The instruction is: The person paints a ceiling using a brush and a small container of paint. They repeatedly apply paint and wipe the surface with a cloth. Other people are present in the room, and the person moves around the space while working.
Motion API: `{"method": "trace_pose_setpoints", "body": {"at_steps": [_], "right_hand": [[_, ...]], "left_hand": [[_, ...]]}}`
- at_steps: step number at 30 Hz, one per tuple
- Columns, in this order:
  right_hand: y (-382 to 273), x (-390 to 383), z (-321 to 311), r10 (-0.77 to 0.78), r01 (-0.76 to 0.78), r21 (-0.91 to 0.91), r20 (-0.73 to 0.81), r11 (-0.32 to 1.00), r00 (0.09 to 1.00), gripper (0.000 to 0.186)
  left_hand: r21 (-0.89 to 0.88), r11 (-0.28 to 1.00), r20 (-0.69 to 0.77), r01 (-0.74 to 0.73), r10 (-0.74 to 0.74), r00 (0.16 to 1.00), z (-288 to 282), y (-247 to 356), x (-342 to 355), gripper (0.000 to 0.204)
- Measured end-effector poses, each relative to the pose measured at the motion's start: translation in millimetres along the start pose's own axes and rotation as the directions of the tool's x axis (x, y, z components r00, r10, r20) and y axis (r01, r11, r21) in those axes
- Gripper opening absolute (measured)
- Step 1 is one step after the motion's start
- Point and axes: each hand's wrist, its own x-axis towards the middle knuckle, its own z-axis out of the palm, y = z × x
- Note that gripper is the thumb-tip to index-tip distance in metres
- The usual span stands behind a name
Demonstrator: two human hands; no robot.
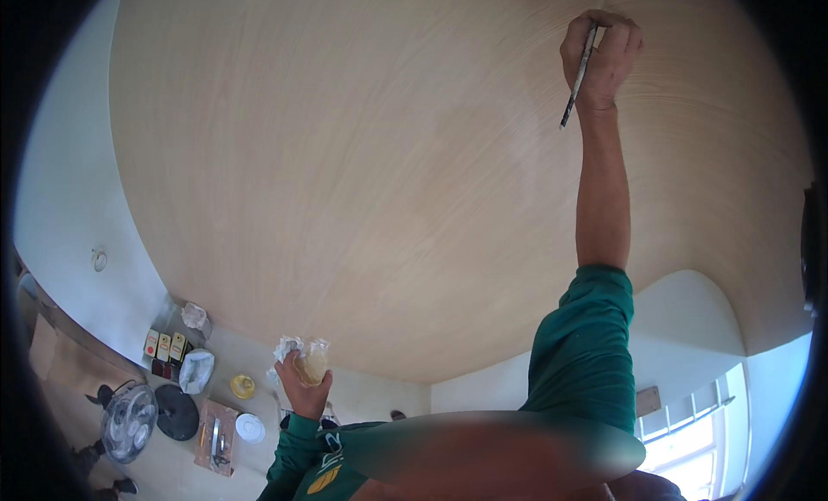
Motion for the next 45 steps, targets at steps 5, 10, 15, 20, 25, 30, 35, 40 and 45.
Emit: {"method": "trace_pose_setpoints", "body": {"at_steps": [5,10,15,20,25,30,35,40,45], "right_hand": [[-8,30,-9,-0.161,0.182,-0.169,0.130,0.969,0.978,0.018],[-6,7,7,0.049,-0.051,0.072,0.039,0.996,0.998,0.015],[22,5,9,0.107,-0.126,0.110,0.165,0.986,0.980,0.014],[33,22,2,0.078,-0.079,0.051,0.036,0.996,0.996,0.015],[35,23,6,0.139,-0.122,0.123,-0.146,0.985,0.979,0.019],[40,5,11,-0.108,0.104,0.153,0.018,0.983,0.994,0.022],[5,-15,7,0.078,-0.122,0.284,0.162,0.951,0.984,0.020],[-78,-37,-71,0.487,-0.690,0.391,0.503,0.609,0.714,0.018],[-221,-84,-217,0.269,-0.942,0.290,0.933,-0.168,0.239,0.012]], "left_hand": [[-0.064,0.997,0.012,0.035,-0.035,0.999,2,4,-2,0.075],[-0.059,0.998,0.013,0.026,-0.026,1.000,4,6,-3,0.076],[-0.033,0.999,0.009,0.006,-0.005,1.000,4,9,-3,0.075],[-0.010,1.000,0.013,-0.006,0.006,1.000,3,9,-2,0.074],[-0.014,1.000,0.014,-0.011,0.011,1.000,3,6,-3,0.074],[-0.032,0.999,0.012,0.014,-0.013,1.000,1,9,-5,0.074],[-0.003,1.000,0.012,0.016,-0.016,1.000,1,10,-7,0.074],[0.024,0.996,0.041,-0.087,0.086,0.995,-4,9,-8,0.076],[0.087,0.983,0.060,-0.164,0.159,0.985,-14,27,-5,0.081]]}}
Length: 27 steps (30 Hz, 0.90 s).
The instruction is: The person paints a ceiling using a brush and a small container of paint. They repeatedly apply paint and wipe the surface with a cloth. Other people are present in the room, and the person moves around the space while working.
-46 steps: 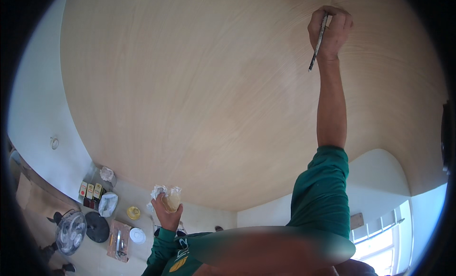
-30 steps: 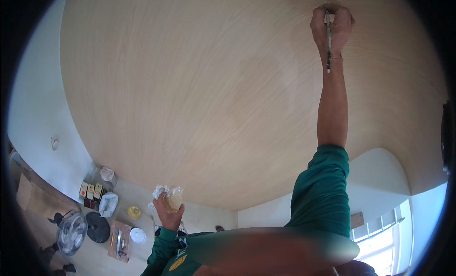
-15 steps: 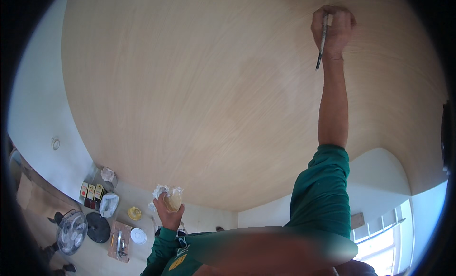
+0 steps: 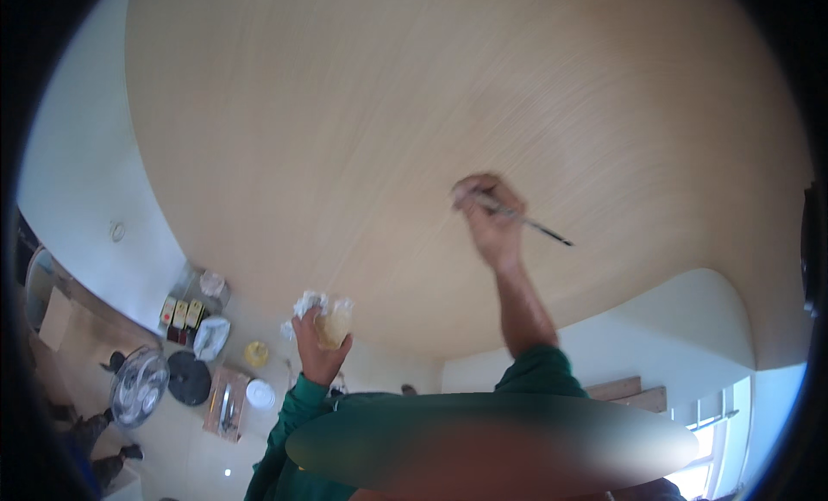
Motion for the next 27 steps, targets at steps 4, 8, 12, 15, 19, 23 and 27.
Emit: {"method": "trace_pose_setpoints", "body": {"at_steps": [4,8,12,15,19,23,27], "right_hand": [[14,-99,50,0.346,-0.438,0.504,0.270,0.744,0.898,0.019],[20,-159,62,0.419,-0.550,0.373,0.378,0.747,0.826,0.016],[21,-186,63,0.404,-0.509,0.236,0.377,0.828,0.833,0.013],[22,-196,70,0.414,-0.532,0.280,0.385,0.799,0.825,0.011],[25,-203,73,0.432,-0.549,0.254,0.396,0.797,0.810,0.016],[31,-210,68,0.276,-0.342,0.103,0.398,0.934,0.875,0.018],[38,-216,71,0.351,-0.418,0.025,0.498,0.908,0.793,0.016]], "left_hand": [[0.024,0.999,0.030,-0.023,0.022,0.999,-13,24,9,0.084],[0.088,0.996,0.076,-0.019,0.013,0.997,-22,39,9,0.081],[0.090,0.994,0.122,-0.067,0.056,0.991,-25,46,8,0.073],[0.079,0.993,0.189,-0.089,0.073,0.979,-25,47,6,0.072],[0.083,0.992,0.223,-0.095,0.075,0.972,-15,51,-4,0.073],[0.079,0.995,0.260,-0.061,0.039,0.965,-3,57,-14,0.071],[0.063,0.996,0.261,-0.068,0.049,0.964,-3,57,-17,0.064]]}}
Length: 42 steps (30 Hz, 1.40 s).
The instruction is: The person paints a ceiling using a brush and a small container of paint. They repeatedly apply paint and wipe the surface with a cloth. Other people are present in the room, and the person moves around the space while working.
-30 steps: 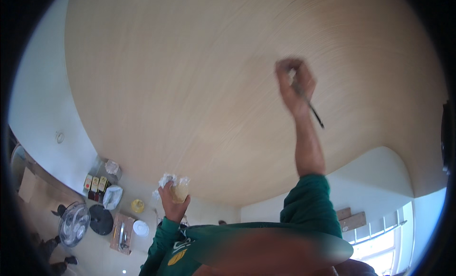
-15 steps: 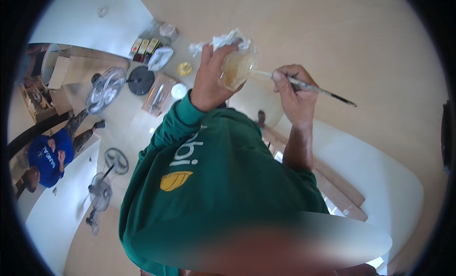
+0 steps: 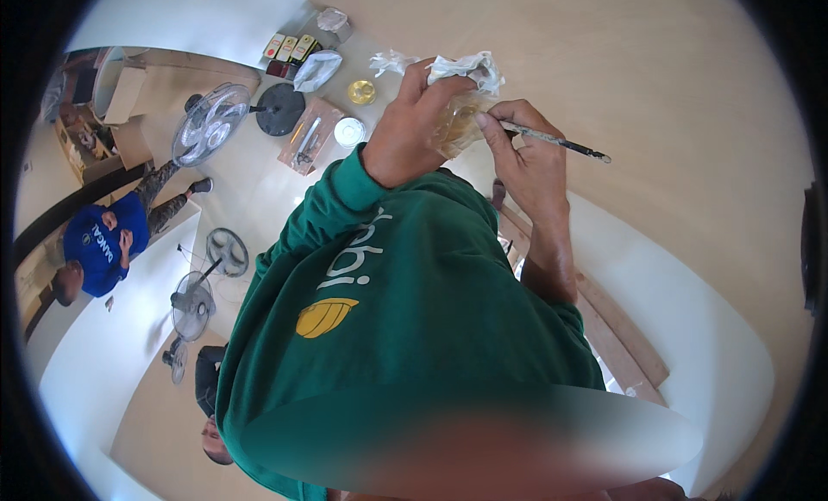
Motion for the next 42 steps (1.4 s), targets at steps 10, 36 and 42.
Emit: {"method": "trace_pose_setpoints", "body": {"at_steps": [10,36,42], "right_hand": [[0,-7,0,-0.050,0.049,0.034,0.030,0.998,0.998,0.012],[27,-1,15,0.054,-0.041,0.466,-0.014,0.884,0.998,0.017],[43,5,9,0.051,0.016,0.473,-0.127,0.881,0.991,0.017]], "left_hand": [[0.028,0.999,0.002,0.030,-0.030,1.000,7,-3,-21,0.072],[-0.076,0.970,-0.292,0.233,-0.245,0.924,18,-19,-57,0.084],[-0.055,0.975,-0.383,0.217,-0.221,0.897,27,-39,-51,0.080]]}}
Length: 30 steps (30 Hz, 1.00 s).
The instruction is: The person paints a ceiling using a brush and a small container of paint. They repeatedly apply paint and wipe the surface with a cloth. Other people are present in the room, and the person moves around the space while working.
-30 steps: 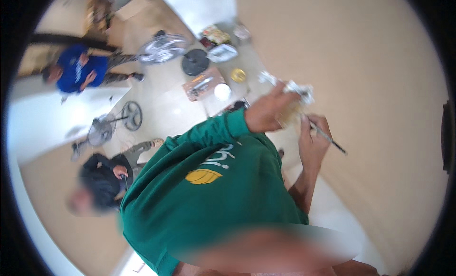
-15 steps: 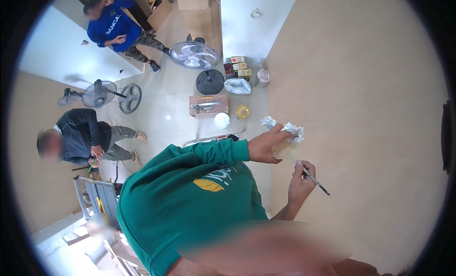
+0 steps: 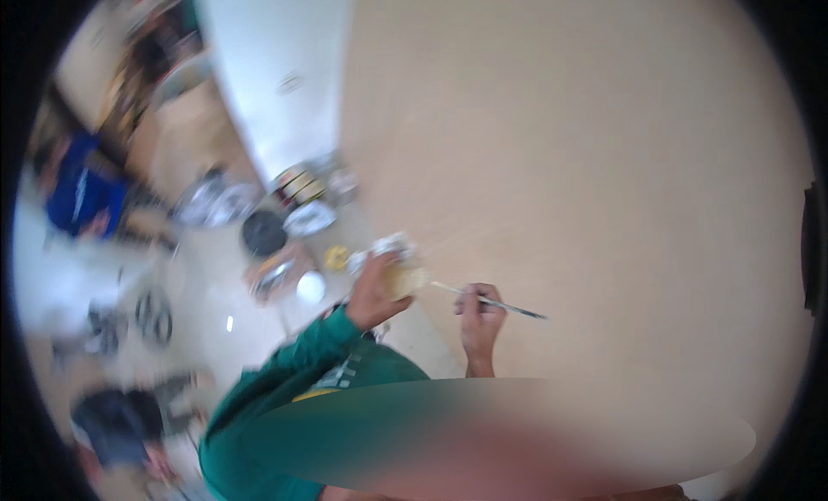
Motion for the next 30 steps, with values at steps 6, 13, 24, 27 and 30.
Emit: {"method": "trace_pose_setpoints", "body": {"at_steps": [6,13,24,27,30], "right_hand": [[-33,41,-28,-0.008,0.048,0.256,-0.156,0.965,0.988,0.008],[-237,157,-71,-0.927,0.861,-0.346,-0.175,0.372,0.331,0.014],[-446,260,-113,-0.842,0.353,-0.775,0.533,-0.524,-0.081,0.018],[-452,252,-125,-0.825,0.315,-0.773,0.561,-0.551,-0.067,0.018],[-452,250,-130,-0.812,0.298,-0.766,0.580,-0.570,-0.064,0.017]], "left_hand": [[-0.100,0.995,0.025,-0.017,0.020,0.999,13,-30,15,0.076],[-0.144,0.990,0.071,0.000,0.010,0.997,7,-34,27,0.078],[-0.252,0.968,0.136,0.005,0.031,0.990,14,-48,28,0.079],[-0.147,0.986,0.157,-0.082,0.105,0.982,9,-51,28,0.078],[-0.174,0.984,0.187,-0.049,0.081,0.979,10,-53,31,0.079]]}}
